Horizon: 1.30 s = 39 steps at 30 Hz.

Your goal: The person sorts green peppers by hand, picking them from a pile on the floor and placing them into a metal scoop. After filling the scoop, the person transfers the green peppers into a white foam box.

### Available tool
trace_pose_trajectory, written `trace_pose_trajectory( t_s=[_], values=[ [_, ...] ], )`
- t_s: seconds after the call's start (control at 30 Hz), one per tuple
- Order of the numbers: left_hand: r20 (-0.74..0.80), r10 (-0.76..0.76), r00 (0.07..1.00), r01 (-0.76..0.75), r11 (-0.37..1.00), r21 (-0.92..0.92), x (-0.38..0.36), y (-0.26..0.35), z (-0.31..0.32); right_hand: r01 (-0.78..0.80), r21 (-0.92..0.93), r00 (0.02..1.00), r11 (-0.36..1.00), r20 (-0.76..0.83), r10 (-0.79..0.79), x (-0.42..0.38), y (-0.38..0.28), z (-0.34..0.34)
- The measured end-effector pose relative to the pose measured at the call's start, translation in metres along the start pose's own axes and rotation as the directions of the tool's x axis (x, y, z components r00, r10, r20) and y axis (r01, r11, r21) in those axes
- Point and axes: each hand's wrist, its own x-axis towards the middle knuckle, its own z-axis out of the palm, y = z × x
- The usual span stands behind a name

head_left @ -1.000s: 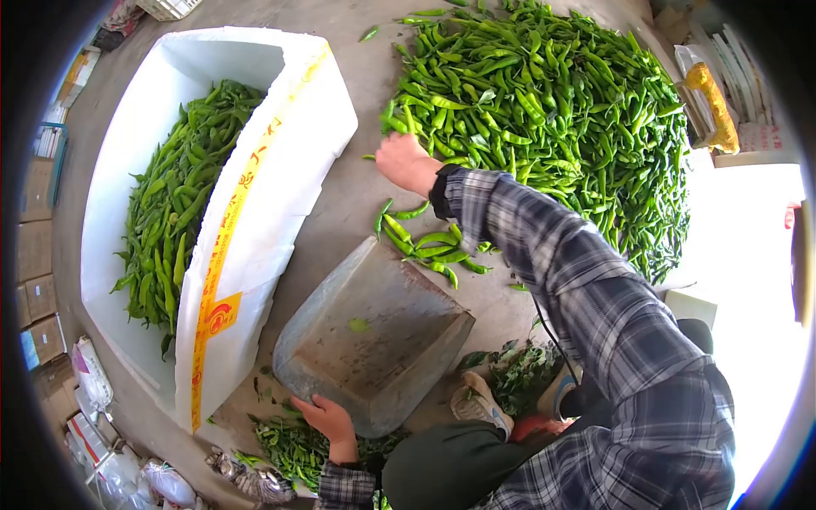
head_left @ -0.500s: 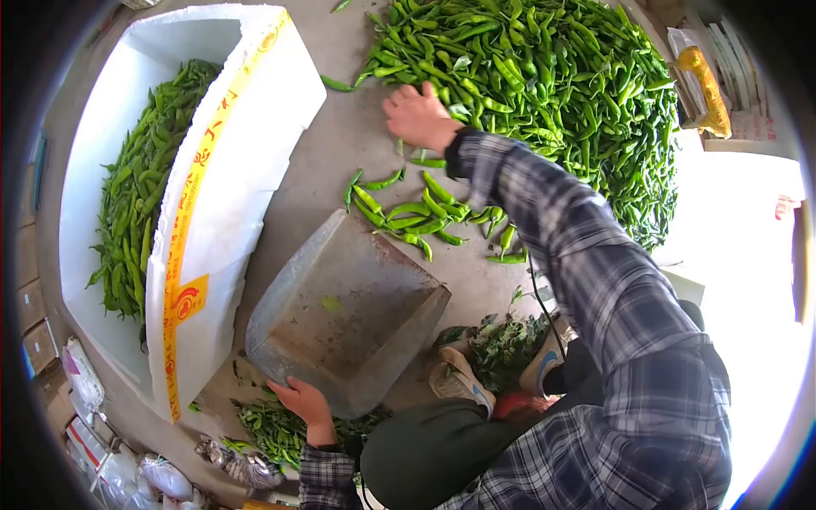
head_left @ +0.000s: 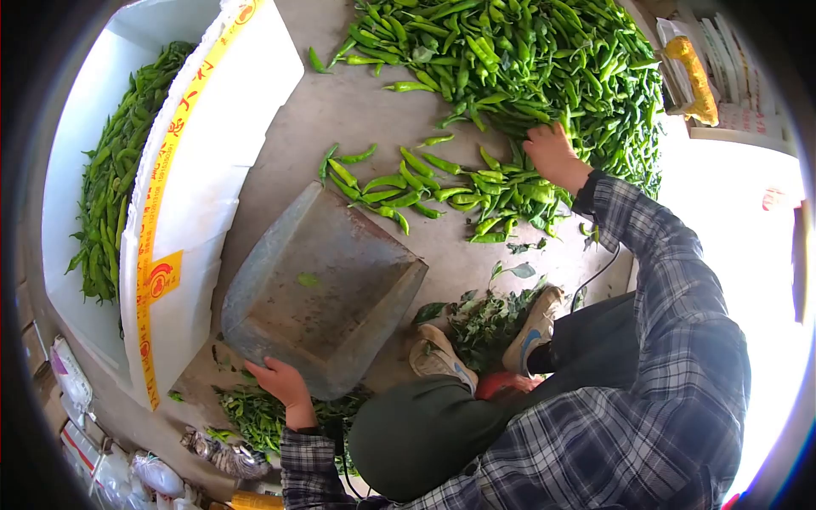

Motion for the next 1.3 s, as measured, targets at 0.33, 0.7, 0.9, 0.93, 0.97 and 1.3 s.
trace_pose_trajectory(
  t_s=[0.33,0.7,0.9,0.93,0.97,1.3],
  values=[
    [0.043,-0.003,0.999,-0.001,0.994,0.108,0.007,-0.02,0.003,0.488,0.381,0.732,0.785,-0.669,-0.131,0.084,-0.213,-0.128],
    [0.009,-0.009,1.0,0.009,0.998,0.059,0.022,-0.054,0.012,0.347,0.349,0.708,0.87,-0.706,0.001,0.043,-0.15,-0.021],
    [0.012,0.107,0.994,-0.108,0.987,0.12,0.006,-0.002,-0.003,-0.171,0.245,0.879,0.954,-0.399,0.26,-0.028,-0.099,-0.011],
    [0.004,0.111,0.994,-0.11,0.984,0.137,0.006,0.003,-0.003,-0.023,0.385,0.881,0.922,-0.429,0.201,-0.027,-0.113,-0.017],
    [0.003,0.061,0.998,-0.061,0.989,0.135,0.002,0.014,-0.003,0.126,0.506,0.871,0.853,-0.468,0.15,-0.024,-0.131,-0.024],
    [0.064,0.077,0.995,-0.083,0.992,0.096,0.012,-0.006,-0.008,0.141,0.545,0.919,0.827,-0.382,0.094,-0.015,-0.203,-0.028]
  ],
)
